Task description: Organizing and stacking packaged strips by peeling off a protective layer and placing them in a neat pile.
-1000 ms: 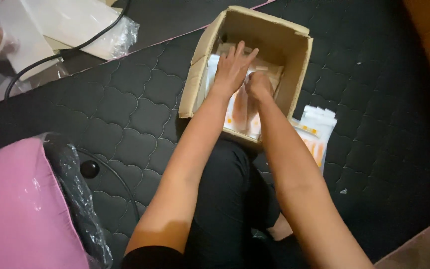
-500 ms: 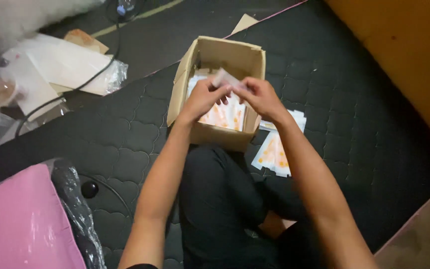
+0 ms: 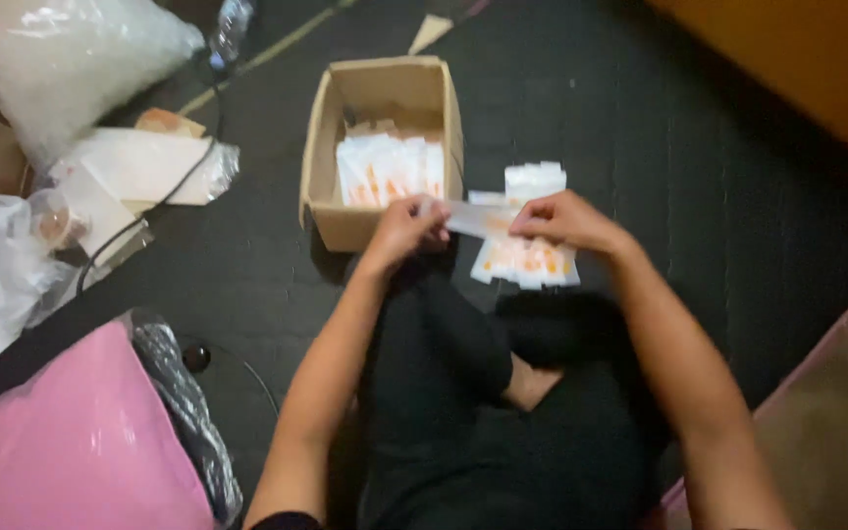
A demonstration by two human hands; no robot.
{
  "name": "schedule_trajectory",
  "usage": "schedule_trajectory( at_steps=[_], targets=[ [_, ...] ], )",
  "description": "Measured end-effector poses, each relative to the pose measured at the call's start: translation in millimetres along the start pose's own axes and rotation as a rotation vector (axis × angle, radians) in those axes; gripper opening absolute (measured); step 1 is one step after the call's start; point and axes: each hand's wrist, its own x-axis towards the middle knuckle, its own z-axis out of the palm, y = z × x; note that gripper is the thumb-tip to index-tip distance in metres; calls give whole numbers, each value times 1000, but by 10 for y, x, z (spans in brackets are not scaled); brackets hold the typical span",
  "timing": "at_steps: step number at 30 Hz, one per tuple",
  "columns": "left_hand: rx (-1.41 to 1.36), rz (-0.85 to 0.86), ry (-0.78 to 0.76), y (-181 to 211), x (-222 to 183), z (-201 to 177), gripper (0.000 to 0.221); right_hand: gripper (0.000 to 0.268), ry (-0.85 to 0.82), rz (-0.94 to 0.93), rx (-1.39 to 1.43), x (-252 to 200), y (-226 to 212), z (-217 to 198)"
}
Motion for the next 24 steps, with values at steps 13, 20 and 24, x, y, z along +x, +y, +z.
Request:
schedule_trajectory(
  at_steps=[13, 20, 24],
  targets=[
    [-29, -56, 53, -436, 395, 585, 23, 11, 445, 118, 455, -787, 1075, -365],
    [357, 13, 53, -749, 329, 657, 11, 19, 523, 256, 569, -663, 1294, -336],
    [196, -67, 96, -696, 321, 664, 8, 18, 534, 274, 580, -698, 1242, -306]
  ],
)
